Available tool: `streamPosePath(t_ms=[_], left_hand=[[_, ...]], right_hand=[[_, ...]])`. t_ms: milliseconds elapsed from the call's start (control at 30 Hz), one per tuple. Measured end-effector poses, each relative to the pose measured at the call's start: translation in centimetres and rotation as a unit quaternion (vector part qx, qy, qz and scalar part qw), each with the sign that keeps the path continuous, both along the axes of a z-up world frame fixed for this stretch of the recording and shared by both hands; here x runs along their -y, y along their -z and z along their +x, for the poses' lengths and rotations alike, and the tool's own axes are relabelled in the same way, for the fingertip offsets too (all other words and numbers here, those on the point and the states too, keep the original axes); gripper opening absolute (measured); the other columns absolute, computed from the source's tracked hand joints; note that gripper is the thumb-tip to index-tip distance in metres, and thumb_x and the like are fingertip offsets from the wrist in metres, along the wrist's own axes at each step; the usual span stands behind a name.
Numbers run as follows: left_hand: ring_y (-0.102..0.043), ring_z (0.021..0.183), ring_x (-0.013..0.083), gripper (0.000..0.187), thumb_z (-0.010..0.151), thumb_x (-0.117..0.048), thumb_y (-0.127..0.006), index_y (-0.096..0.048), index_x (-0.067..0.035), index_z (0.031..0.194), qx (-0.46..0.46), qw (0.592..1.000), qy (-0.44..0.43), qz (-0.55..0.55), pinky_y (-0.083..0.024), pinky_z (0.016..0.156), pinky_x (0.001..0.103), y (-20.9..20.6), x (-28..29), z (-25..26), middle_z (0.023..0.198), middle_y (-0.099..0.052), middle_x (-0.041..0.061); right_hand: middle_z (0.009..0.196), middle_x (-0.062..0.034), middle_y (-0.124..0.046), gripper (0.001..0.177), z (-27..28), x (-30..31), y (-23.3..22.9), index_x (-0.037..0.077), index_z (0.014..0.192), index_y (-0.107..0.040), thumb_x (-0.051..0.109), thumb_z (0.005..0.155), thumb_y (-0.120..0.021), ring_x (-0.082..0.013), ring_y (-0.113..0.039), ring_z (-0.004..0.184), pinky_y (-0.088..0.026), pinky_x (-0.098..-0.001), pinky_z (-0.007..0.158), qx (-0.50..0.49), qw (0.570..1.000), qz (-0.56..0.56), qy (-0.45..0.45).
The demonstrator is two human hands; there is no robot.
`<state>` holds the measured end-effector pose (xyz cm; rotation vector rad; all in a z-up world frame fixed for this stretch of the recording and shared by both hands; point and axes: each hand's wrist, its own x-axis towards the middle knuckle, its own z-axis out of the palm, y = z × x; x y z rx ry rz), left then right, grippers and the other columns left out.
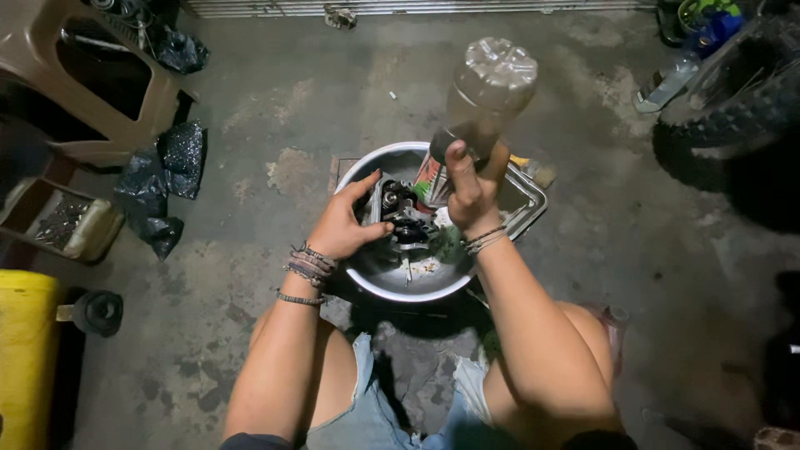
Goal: The person pours liquid from a bottle onto an engine cylinder head, wipes the part with a cloth, uses a T-handle wrench and a small brush to clean the surface, and applies more liquid to finish cleaning the part.
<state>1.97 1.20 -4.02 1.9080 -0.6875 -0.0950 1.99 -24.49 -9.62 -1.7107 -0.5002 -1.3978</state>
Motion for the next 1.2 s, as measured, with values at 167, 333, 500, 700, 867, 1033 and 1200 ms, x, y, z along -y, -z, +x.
streamPosePath(t_ms=[167, 333, 500, 700, 867, 1033, 1200], left_hand=[[-0.058, 0.125, 0.0469, 0.08, 0.067, -0.009, -0.083, -0.056, 0.0, 0.142, -0.004, 1.0, -0.018, 0.004, -0.044, 0.108, 0.055, -0.9, 0.6, -0.4, 0.125, -0.065, 0.027], [-0.063, 0.118, 0.0387, 0.071, 0.066, -0.003, -0.075, -0.066, -0.007, 0.136, 0.029, 0.998, -0.048, -0.007, -0.047, 0.105, 0.047, 1.1, 1.0, -0.1, 0.117, -0.07, 0.02], [-0.064, 0.115, 0.0392, 0.069, 0.065, -0.004, -0.074, -0.067, -0.01, 0.134, 0.031, 0.999, -0.033, -0.02, -0.047, 0.102, 0.048, 1.2, 1.1, 0.1, 0.116, -0.07, 0.02], [-0.066, 0.118, 0.0352, 0.064, 0.065, -0.002, -0.075, -0.07, -0.009, 0.128, 0.032, 0.998, -0.025, -0.046, -0.048, 0.104, 0.045, 0.7, 2.0, -0.3, 0.119, -0.072, 0.017], [-0.062, 0.122, 0.0448, 0.061, 0.067, 0.001, -0.077, -0.069, -0.002, 0.127, 0.068, 0.995, 0.044, -0.054, -0.045, 0.107, 0.053, -0.7, 3.0, -1.0, 0.121, -0.068, 0.023], [-0.057, 0.127, 0.0491, 0.063, 0.068, 0.001, -0.075, -0.068, -0.004, 0.13, 0.084, 0.992, 0.092, -0.034, -0.042, 0.11, 0.057, -1.7, 3.0, -1.2, 0.124, -0.067, 0.023], [-0.049, 0.132, 0.0561, 0.061, 0.073, 0.006, -0.067, -0.065, -0.002, 0.133, 0.064, 0.992, 0.112, -0.009, -0.038, 0.11, 0.064, -3.5, 2.3, -1.4, 0.128, -0.064, 0.028]], right_hand=[[0.132, -0.0358, -0.057, 0.022, 0.6, 1.8, 2.8, -0.007, 0.116, -0.073, -0.004, 0.1, -0.06, -0.05, -0.06, 0.113, -0.042, -0.0551, 0.108, 0.022, 0.973, -0.148, 0.176], [0.122, -0.0306, -0.054, 0.026, -3.7, -2.1, -5.0, -0.013, 0.122, -0.065, 0.002, 0.105, -0.053, -0.0449, -0.057, 0.108, -0.041, -0.0525, 0.108, -0.009, 0.998, -0.023, 0.051], [0.118, -0.0266, -0.055, 0.028, -3.2, -3.0, -4.6, -0.008, 0.124, -0.061, 0.011, 0.104, -0.058, -0.0386, -0.057, 0.104, -0.043, -0.0502, 0.105, -0.061, 0.996, 0.047, -0.033], [0.13, -0.0223, -0.063, 0.057, -4.2, -4.5, -9.1, 0.0, 0.139, -0.044, 0.034, 0.1, -0.069, -0.0273, -0.06, 0.12, -0.041, -0.0484, 0.115, -0.164, 0.938, 0.232, -0.2], [0.114, -0.02, -0.066, 0.059, -4.4, -3.7, -9.0, -0.001, 0.13, -0.052, 0.046, 0.098, -0.069, -0.0275, -0.061, 0.11, -0.047, -0.049, 0.108, -0.157, 0.949, 0.216, -0.171], [0.081, -0.027, -0.063, 0.057, -3.8, -2.0, -10.6, -0.004, 0.115, -0.056, 0.047, 0.104, -0.034, -0.0346, -0.067, 0.071, -0.058, -0.0436, 0.066, -0.151, 0.899, 0.277, -0.304], [0.089, -0.0288, -0.063, 0.056, -2.7, 1.3, -4.8, -0.008, 0.123, -0.054, 0.038, 0.109, -0.024, -0.0359, -0.071, 0.071, -0.061, -0.0432, 0.068, -0.128, 0.93, 0.227, -0.259]])
